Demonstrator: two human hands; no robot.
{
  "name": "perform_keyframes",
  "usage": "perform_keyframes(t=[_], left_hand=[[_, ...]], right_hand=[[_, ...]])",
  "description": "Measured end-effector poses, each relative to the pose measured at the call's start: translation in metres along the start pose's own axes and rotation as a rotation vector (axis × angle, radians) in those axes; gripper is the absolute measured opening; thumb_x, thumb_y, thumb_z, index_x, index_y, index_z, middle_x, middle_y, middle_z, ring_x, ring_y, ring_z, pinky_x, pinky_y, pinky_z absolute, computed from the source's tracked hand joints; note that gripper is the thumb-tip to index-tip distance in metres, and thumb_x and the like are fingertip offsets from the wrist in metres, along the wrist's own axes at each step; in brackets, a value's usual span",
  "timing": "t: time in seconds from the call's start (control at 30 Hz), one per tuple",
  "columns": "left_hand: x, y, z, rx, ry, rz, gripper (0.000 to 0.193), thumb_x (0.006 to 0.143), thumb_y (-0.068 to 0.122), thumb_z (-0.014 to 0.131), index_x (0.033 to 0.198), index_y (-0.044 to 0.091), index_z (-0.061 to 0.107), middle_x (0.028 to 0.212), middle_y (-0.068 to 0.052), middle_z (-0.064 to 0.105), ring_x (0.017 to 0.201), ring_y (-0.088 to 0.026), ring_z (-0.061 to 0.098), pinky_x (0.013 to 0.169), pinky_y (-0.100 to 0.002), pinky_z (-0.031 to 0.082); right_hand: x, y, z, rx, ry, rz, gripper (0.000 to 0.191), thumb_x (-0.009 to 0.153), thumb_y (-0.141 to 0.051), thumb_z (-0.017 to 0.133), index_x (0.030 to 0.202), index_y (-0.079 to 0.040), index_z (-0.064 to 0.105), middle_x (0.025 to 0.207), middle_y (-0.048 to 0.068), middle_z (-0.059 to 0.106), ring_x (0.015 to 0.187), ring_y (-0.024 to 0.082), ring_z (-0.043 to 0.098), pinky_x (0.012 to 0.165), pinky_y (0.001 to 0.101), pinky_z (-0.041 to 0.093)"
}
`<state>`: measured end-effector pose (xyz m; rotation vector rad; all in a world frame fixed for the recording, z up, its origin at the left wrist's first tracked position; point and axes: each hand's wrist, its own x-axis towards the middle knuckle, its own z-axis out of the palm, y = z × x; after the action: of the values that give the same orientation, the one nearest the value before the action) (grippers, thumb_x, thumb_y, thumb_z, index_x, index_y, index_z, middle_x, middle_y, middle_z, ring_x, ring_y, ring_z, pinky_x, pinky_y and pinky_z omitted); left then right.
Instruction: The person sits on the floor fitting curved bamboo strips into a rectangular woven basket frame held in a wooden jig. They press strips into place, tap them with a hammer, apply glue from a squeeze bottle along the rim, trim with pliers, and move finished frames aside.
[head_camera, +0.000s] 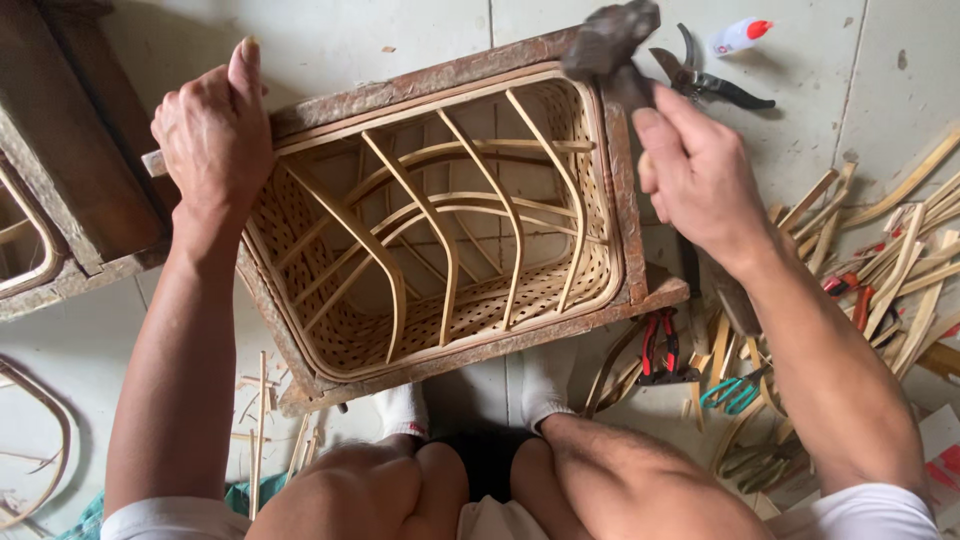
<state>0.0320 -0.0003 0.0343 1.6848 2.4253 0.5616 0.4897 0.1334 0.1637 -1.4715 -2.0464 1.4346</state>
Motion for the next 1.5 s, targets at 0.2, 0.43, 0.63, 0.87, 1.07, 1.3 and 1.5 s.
perform_keyframes(t=[0.2, 0.43, 0.63, 0.87, 1.07, 1.3, 1.5], left_hand=[[-0.005, -0.014, 0.004, 0.078, 0.016, 0.049, 0.072, 0.125, 0.046, 0.031, 0.073, 0.015, 0.069, 0.056, 0.001, 0.057, 0.043, -0.006, 0.041, 0.049, -0.026, 0.037], [-0.001, -0.024, 0.008, 0.081, -0.046, 0.016, 0.077, 0.126, 0.048, 0.029, 0.070, 0.012, 0.067, 0.076, 0.006, 0.069, 0.044, -0.001, 0.047, 0.042, -0.025, 0.036], [-0.006, -0.024, 0.004, 0.094, -0.026, 0.016, 0.072, 0.124, 0.051, 0.028, 0.080, 0.017, 0.074, 0.060, 0.001, 0.063, 0.041, -0.008, 0.043, 0.047, -0.028, 0.036], [-0.001, -0.013, -0.003, -0.040, -0.022, -0.025, 0.064, 0.120, 0.046, 0.038, 0.079, 0.007, 0.067, 0.077, 0.001, 0.071, 0.043, -0.007, 0.046, 0.039, -0.026, 0.031], [-0.106, 0.024, -0.040, -0.182, 0.217, 0.455, 0.023, 0.112, -0.004, 0.062, 0.132, 0.007, 0.063, 0.102, -0.012, 0.069, 0.083, -0.019, 0.056, 0.079, -0.035, 0.043], [-0.192, 0.178, -0.143, -0.320, -0.403, 0.380, 0.047, 0.066, 0.036, 0.081, 0.102, 0.006, 0.074, 0.113, -0.014, 0.068, 0.109, -0.033, 0.058, 0.101, -0.054, 0.039], [-0.141, 0.251, -0.191, -0.312, -0.529, 0.360, 0.016, 0.073, 0.034, 0.070, 0.070, 0.021, 0.080, 0.124, -0.011, 0.068, 0.117, -0.037, 0.055, 0.106, -0.055, 0.036]], right_hand=[[-0.030, 0.004, -0.006, 0.159, -0.001, 0.080, 0.029, 0.112, -0.026, 0.051, 0.127, -0.001, 0.055, 0.065, -0.001, 0.053, 0.048, 0.005, 0.048, 0.038, 0.0223, 0.039], [-0.013, 0.000, -0.010, 0.112, -0.015, 0.010, 0.033, 0.114, -0.029, 0.051, 0.118, 0.002, 0.058, 0.065, 0.001, 0.052, 0.050, 0.007, 0.048, 0.043, 0.0267, 0.039], [0.013, 0.002, -0.007, -0.194, -0.002, -0.282, 0.026, 0.122, -0.025, 0.051, 0.118, 0.001, 0.058, 0.070, 0.005, 0.059, 0.059, 0.011, 0.056, 0.053, 0.0284, 0.047], [0.021, 0.004, -0.009, -0.224, -0.021, -0.463, 0.026, 0.126, -0.020, 0.048, 0.123, 0.002, 0.062, 0.079, 0.007, 0.065, 0.067, 0.013, 0.060, 0.056, 0.0301, 0.051], [-0.034, -0.006, -0.016, -0.089, -0.015, -0.029, 0.026, 0.116, -0.022, 0.049, 0.115, 0.001, 0.060, 0.063, 0.004, 0.059, 0.046, 0.011, 0.054, 0.041, 0.0302, 0.043], [-0.102, 0.057, 0.002, -0.151, 0.063, -0.182, 0.033, 0.113, -0.013, 0.055, 0.140, 0.006, 0.056, 0.076, 0.007, 0.065, 0.064, 0.014, 0.064, 0.055, 0.0287, 0.052], [-0.150, 0.062, -0.005, -0.161, 0.045, 0.041, 0.034, 0.108, -0.010, 0.056, 0.139, 0.002, 0.060, 0.070, 0.008, 0.064, 0.060, 0.013, 0.062, 0.054, 0.0311, 0.051]])
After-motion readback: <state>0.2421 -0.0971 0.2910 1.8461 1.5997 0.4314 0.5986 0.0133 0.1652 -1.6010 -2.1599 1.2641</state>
